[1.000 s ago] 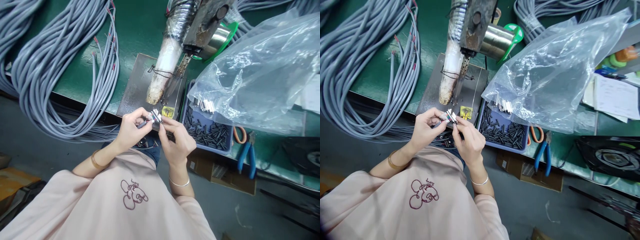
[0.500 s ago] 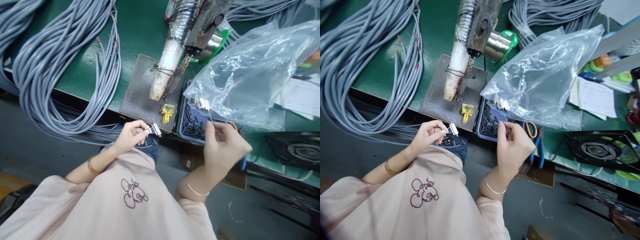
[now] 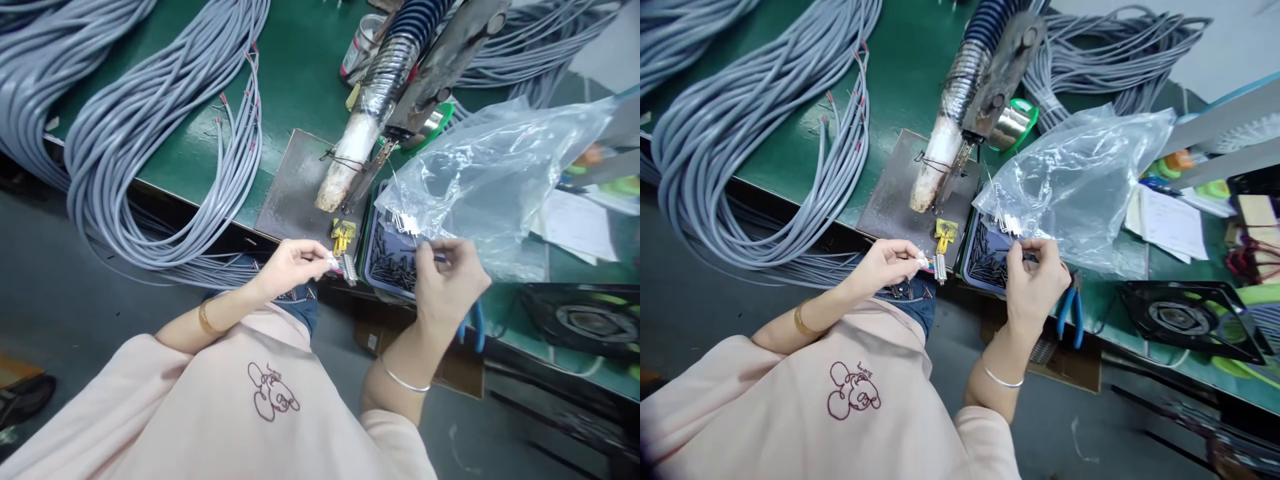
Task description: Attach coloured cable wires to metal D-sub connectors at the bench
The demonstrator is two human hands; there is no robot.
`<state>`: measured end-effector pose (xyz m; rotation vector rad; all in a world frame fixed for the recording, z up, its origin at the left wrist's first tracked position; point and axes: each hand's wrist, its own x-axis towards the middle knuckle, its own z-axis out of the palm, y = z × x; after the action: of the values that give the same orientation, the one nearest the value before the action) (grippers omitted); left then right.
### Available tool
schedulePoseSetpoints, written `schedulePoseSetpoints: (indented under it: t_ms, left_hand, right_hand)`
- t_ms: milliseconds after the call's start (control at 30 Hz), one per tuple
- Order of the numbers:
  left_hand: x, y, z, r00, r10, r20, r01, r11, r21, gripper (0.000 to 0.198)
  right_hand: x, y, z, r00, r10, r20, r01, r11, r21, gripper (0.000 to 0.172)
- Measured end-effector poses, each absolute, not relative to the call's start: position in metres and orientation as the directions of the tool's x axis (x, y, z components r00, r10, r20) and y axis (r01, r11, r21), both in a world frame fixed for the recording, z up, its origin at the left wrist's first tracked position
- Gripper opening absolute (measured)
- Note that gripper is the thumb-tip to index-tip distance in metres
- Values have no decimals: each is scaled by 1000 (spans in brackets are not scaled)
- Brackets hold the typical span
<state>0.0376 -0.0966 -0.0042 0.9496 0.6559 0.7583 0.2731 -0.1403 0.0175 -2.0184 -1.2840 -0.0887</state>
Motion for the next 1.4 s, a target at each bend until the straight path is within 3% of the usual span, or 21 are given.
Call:
schedulePoseSetpoints:
  t_ms: [100, 233, 400, 533, 633, 833, 1033, 1133, 1267, 1400]
  left_hand:
    - [41, -93, -16, 497, 842, -211, -259, 375, 890, 21]
    - [42, -92, -19, 457, 862, -221, -233, 356, 905, 16]
    - [44, -93, -17, 456, 872, -178, -210, 300, 931, 12]
    - [45, -95, -14, 437, 896, -79, -152, 159, 975, 9]
    - [45, -97, -13, 436, 900, -3, -80, 42, 996, 7]
    - [44, -98, -13, 454, 886, 97, 35, -127, 991, 11]
    - [43, -98, -15, 466, 870, 158, 61, -210, 976, 11]
    - [42, -100, -15, 503, 858, 102, 53, -148, 988, 7]
    - [41, -103, -17, 549, 836, -17, -112, 93, 989, 24]
    - [38, -102, -20, 597, 801, -46, -298, 275, 914, 23]
  right_hand:
    - [265, -147, 18, 549, 628, 552, 818, -266, -510, 19]
    - [278, -141, 1, 549, 670, 500, 822, -324, -468, 14]
    - [265, -145, -2, 586, 640, 497, 744, -182, -643, 19]
    - [229, -157, 13, 395, 850, 349, 597, 51, -801, 10]
    - [211, -160, 18, 289, 924, 251, 521, 69, -851, 6]
    - [204, -156, 16, 251, 940, 232, 527, 68, -847, 11]
    - [208, -159, 21, 90, 969, 231, 670, 113, -734, 14]
    - [205, -158, 20, 21, 960, 278, 751, 168, -638, 19]
    - [197, -157, 15, -30, 941, 338, 818, 218, -532, 29]
    - [196, -161, 11, 184, 891, 415, 766, 135, -629, 22]
